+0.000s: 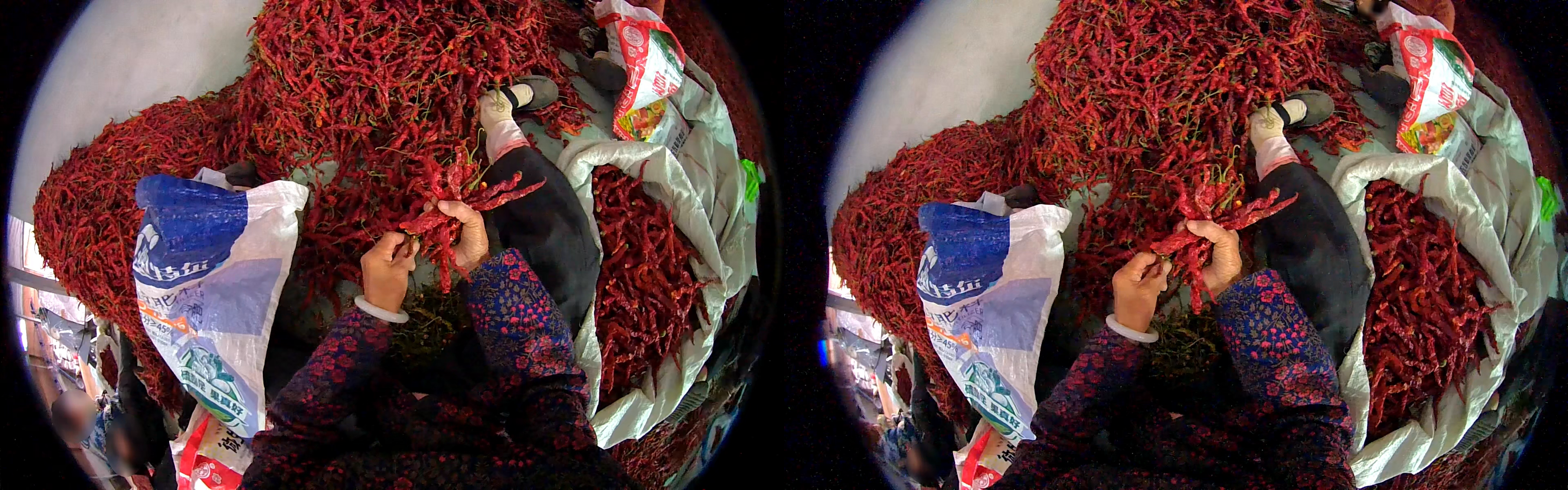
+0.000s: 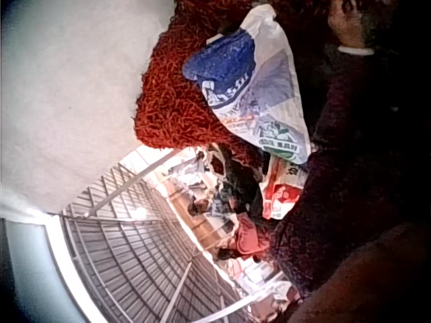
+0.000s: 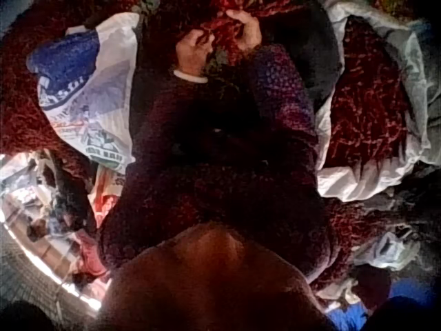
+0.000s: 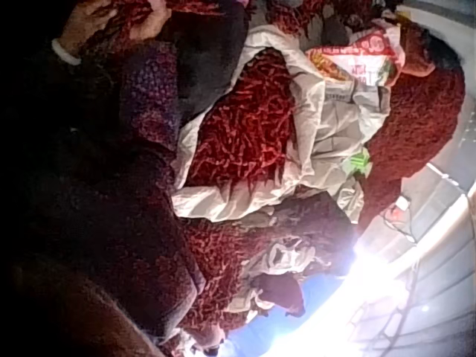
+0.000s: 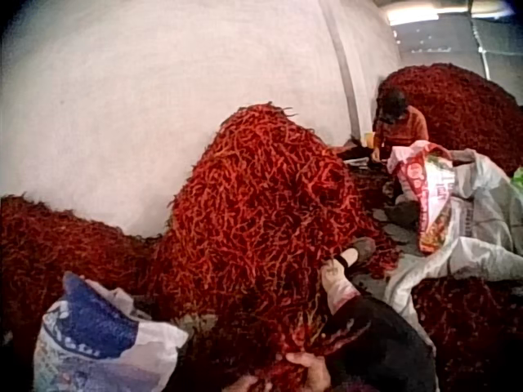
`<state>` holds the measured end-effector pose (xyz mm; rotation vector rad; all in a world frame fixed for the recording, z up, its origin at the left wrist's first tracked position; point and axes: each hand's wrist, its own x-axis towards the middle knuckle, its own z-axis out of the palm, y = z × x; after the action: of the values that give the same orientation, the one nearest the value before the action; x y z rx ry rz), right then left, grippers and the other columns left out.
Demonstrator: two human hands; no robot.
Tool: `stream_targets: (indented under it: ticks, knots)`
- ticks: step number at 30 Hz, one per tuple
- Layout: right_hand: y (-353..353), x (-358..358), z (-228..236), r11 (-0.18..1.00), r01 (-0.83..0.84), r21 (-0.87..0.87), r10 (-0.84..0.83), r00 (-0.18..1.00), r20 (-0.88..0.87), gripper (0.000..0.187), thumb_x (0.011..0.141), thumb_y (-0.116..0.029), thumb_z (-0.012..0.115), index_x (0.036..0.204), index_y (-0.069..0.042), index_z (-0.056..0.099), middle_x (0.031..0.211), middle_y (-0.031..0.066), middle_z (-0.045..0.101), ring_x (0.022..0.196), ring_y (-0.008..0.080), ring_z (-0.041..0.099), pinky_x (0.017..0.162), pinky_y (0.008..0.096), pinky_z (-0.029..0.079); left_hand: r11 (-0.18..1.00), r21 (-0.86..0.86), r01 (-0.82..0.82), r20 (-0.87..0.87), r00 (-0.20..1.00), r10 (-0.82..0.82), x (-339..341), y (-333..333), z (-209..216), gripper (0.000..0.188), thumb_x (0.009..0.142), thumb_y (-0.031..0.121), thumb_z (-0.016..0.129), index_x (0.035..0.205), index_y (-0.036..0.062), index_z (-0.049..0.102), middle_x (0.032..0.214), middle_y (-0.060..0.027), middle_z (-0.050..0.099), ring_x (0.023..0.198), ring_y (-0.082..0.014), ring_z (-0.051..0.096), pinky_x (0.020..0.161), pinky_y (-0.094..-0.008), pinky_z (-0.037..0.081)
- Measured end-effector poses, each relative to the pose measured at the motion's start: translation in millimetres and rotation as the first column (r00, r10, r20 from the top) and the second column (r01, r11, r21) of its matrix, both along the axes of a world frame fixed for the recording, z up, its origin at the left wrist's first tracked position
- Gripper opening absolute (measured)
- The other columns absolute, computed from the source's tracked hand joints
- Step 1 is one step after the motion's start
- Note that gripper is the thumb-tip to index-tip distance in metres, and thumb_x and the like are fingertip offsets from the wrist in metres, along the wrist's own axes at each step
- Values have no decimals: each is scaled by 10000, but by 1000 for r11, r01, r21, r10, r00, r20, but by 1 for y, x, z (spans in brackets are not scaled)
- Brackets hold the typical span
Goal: The person sits on the floor surrounded by large piles of dried red chilies and repeatedly removes stems from the chilies by hand. The de-stemmed chilies are placed into a white sack beside them.
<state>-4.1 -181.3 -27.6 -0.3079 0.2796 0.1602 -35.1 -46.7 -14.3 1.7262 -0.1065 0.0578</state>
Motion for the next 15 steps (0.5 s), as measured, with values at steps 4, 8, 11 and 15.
stream_targets:
  ticks: [4,8,11,15]
  knots:
    - [8,-2,-2,957,127,-262,-124,992,29,184,653,15,604,835,34,585,797,91,609,716,200,581,683,324,469,988,155,-15,17,1000,13,9,6,-19,90,743,-14,534,821,-11,579,644,-52,527,555,-124,482,523,-239,385]
    - [17,-12,1,939,156,-305,-147,988,54,319,622,47,635,929,26,553,875,87,596,785,194,575,713,326,457,881,452,-142,251,968,27,11,-1,-28,128,691,40,553,812,25,592,633,-168,556,566,-325,546,484,-357,412]
    - [32,-12,9,959,62,-278,-34,994,106,241,680,-33,596,913,9,548,852,79,592,782,188,575,722,331,461,752,625,-209,322,947,-5,21,42,-76,78,707,67,582,763,13,578,575,-123,543,490,-258,532,452,-331,398]
    - [-20,-3,9,996,74,40,-74,997,-5,110,725,-122,570,790,-33,566,801,107,605,751,236,596,692,393,498,960,35,278,-497,838,-225,-15,48,-10,85,738,95,594,741,15,568,566,-30,521,490,-121,500,460,-269,390]
